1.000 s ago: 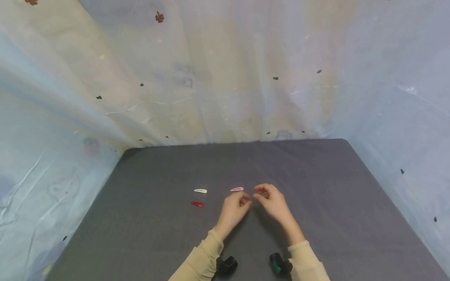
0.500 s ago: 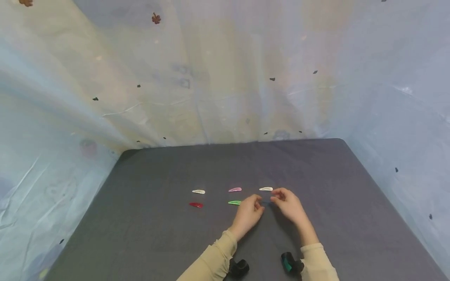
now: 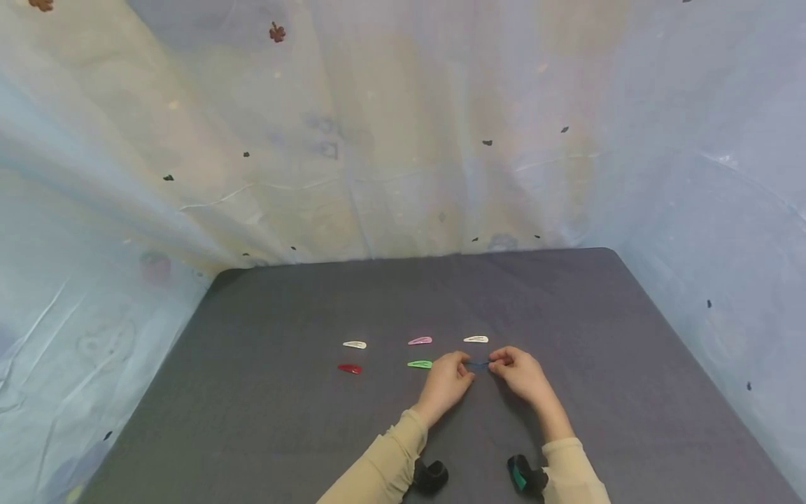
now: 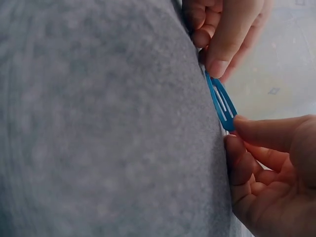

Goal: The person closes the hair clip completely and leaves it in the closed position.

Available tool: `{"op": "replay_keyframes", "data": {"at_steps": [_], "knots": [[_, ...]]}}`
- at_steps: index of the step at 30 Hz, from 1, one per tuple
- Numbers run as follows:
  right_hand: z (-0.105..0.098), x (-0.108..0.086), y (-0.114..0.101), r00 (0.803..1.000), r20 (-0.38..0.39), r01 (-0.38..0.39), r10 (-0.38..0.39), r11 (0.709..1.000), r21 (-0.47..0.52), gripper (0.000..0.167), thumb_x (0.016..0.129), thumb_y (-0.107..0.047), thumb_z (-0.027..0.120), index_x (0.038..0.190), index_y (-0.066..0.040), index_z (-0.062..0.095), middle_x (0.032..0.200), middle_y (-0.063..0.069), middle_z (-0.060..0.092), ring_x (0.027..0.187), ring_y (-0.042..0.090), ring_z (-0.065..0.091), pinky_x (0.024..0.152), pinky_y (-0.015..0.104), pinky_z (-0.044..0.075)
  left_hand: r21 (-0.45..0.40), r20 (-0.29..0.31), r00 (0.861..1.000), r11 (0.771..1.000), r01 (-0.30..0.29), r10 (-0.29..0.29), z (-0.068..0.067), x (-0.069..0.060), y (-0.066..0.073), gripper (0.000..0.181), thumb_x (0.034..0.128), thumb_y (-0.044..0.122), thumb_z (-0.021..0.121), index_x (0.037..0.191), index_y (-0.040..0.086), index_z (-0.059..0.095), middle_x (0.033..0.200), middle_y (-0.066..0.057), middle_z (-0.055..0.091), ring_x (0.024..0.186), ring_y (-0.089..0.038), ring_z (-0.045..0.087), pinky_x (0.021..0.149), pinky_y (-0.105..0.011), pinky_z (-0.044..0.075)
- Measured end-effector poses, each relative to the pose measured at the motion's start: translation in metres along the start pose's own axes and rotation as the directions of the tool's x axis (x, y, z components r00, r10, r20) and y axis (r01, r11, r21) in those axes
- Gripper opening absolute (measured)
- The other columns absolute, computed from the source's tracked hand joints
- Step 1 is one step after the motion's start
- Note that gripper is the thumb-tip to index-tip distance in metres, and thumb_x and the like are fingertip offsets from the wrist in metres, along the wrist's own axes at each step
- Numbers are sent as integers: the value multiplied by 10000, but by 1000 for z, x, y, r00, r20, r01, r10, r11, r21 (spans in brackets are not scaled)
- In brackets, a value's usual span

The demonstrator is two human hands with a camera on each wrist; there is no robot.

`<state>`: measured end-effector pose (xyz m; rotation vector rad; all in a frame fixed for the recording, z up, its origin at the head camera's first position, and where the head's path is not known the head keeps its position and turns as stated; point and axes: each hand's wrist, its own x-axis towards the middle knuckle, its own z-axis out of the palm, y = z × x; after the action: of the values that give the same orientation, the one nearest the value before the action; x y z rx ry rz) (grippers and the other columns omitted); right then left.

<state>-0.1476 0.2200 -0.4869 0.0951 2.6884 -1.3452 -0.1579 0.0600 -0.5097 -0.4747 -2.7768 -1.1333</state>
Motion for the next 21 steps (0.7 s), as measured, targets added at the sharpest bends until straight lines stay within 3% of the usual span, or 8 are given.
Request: {"op": "replay_keyframes", "data": {"at_steps": [10, 21], "knots": [[1, 0, 2, 1000, 10, 4, -4, 1000, 10, 169, 902, -98, 570, 992, 40, 614, 833, 103, 632, 705, 112, 528, 593, 229, 411, -14, -6, 1000, 1000, -9, 9, 0, -1, -2, 189, 731, 42, 646, 917, 56, 675, 661, 15, 556, 575, -32, 457, 539, -128, 346], [-2, 4, 10, 999, 52, -19, 7, 972, 235, 268, 923, -111, 539, 1095, 94, 550, 810, -9, 595, 708, 29, 537, 649, 220, 435, -58, -18, 1000, 998, -15, 14, 2, -1, -4, 154, 822, 72, 591, 947, 43, 675, 699, 8, 552, 590, -28, 432, 551, -127, 334]]}}
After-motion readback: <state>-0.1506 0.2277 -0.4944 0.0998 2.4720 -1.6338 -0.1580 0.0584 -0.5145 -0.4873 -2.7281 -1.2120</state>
